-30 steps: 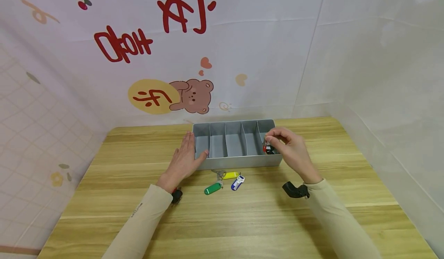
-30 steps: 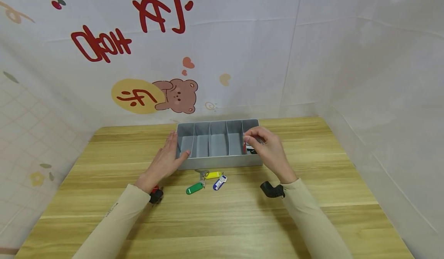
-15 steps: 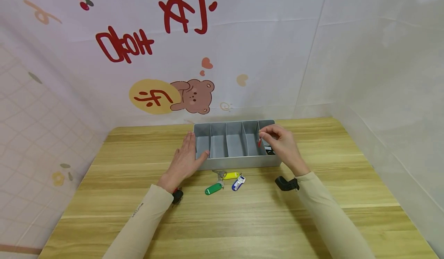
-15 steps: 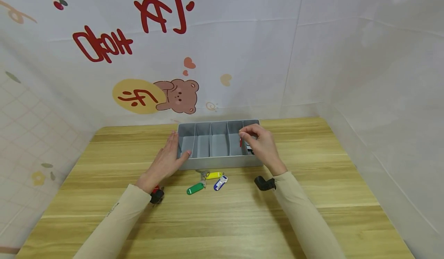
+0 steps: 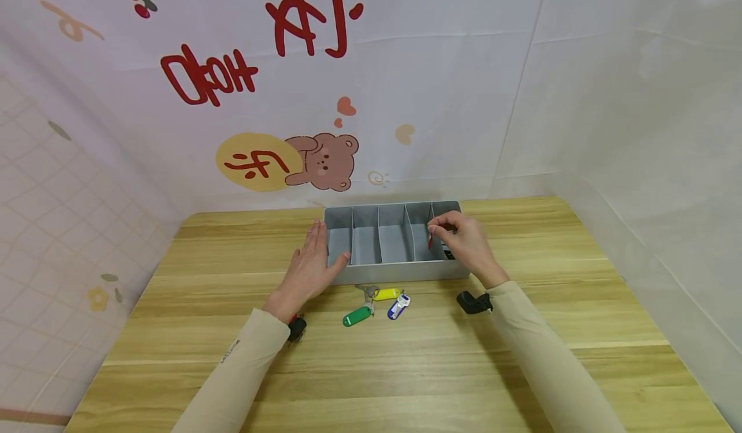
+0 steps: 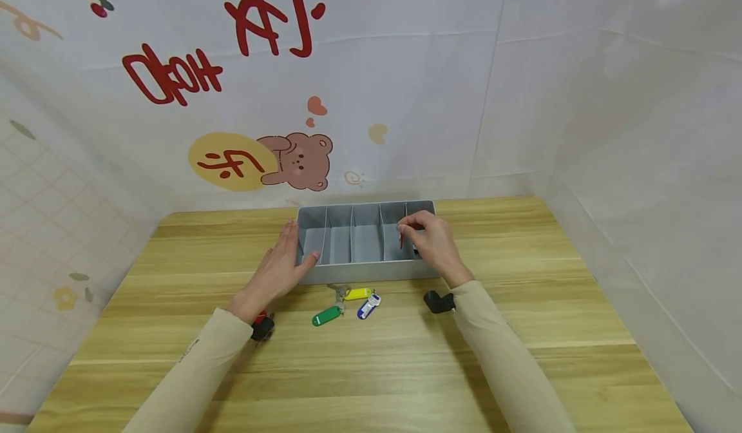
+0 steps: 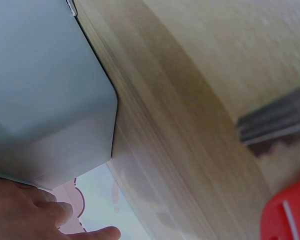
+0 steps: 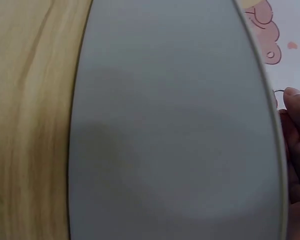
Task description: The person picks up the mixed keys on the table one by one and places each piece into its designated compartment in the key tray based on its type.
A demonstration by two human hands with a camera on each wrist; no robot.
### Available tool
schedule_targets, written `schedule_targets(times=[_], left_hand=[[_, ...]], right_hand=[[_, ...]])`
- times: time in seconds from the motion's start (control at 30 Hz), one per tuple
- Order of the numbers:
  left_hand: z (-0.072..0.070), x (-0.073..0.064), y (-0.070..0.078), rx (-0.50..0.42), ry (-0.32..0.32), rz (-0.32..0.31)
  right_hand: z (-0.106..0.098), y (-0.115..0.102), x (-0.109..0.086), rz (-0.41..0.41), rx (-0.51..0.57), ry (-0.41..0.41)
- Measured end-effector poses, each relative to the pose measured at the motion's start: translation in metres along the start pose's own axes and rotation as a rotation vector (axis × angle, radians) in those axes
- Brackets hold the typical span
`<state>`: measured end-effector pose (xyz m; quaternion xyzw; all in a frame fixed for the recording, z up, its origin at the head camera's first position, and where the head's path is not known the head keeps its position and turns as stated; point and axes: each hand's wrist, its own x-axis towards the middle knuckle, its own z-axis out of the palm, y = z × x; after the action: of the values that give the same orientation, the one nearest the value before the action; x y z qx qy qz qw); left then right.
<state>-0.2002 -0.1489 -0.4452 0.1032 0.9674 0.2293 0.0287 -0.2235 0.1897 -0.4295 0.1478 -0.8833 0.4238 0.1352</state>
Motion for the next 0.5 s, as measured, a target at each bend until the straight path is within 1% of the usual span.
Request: schedule_targets(times=[0.3, 0.5], left_hand=[[0.0007, -0.0010, -0.0007, 0.001, 0.011, 0.010], [0.0013, 0.0001, -0.0006, 0.005, 0.011, 0.008]], right_hand=[[0.0055, 0.0048, 0.0035, -0.114, -0.104, -0.012], [0.0069, 0.0064, 0.0053, -0.140, -0.123, -0.029]])
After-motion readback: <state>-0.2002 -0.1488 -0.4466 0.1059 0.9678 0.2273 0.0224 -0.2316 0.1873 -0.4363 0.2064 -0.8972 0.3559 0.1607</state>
